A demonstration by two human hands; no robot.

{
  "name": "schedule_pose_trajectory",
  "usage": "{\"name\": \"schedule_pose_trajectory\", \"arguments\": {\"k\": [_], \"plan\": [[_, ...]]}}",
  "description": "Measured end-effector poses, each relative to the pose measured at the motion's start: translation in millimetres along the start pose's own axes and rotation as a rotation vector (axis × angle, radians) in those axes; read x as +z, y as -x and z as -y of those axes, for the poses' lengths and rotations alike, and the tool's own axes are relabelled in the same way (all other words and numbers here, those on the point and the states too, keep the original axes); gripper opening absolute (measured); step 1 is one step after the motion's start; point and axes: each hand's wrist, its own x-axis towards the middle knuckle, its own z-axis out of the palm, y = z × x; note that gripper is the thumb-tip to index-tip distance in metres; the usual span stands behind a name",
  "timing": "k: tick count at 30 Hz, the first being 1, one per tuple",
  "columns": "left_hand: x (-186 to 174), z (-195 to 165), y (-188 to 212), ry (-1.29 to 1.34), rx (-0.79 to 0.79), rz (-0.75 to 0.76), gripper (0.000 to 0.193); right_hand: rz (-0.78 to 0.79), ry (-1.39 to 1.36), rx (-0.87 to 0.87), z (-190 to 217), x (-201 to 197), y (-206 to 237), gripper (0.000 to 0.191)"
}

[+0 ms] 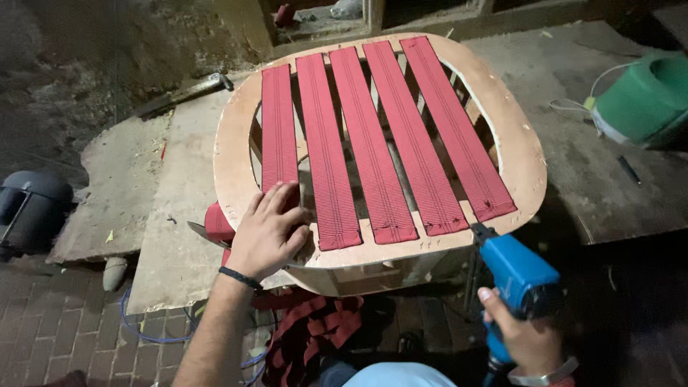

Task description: The person unrolls red webbing and attaches it to a wooden chair frame using a pneumatic staple gun. They repeatedly position the webbing, staple it in place, and trim the excess with scissors.

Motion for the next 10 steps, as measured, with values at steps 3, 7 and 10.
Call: {"name": "schedule_pose_trajectory", "arguments": {"k": [3, 7, 10], "plan": [[-2.0, 0.2, 0.3, 0.030, -0.023, 0.035, 0.027, -0.101, -0.072, -0.045, -23.4, 18.2, 4.1, 0.021], [-3.2, -6.0, 0.6, 0.048, -0.117, 0.043, 0.027, -0.085, 0.037, 0.015, -57.5, 20.3, -9.3, 0.020], [2.2, -13.6, 2.6, 0.044, -0.165, 0.018, 0.028, -0.034, 0.043, 0.000, -93.1, 19.6, -30.0, 0.024]]}}
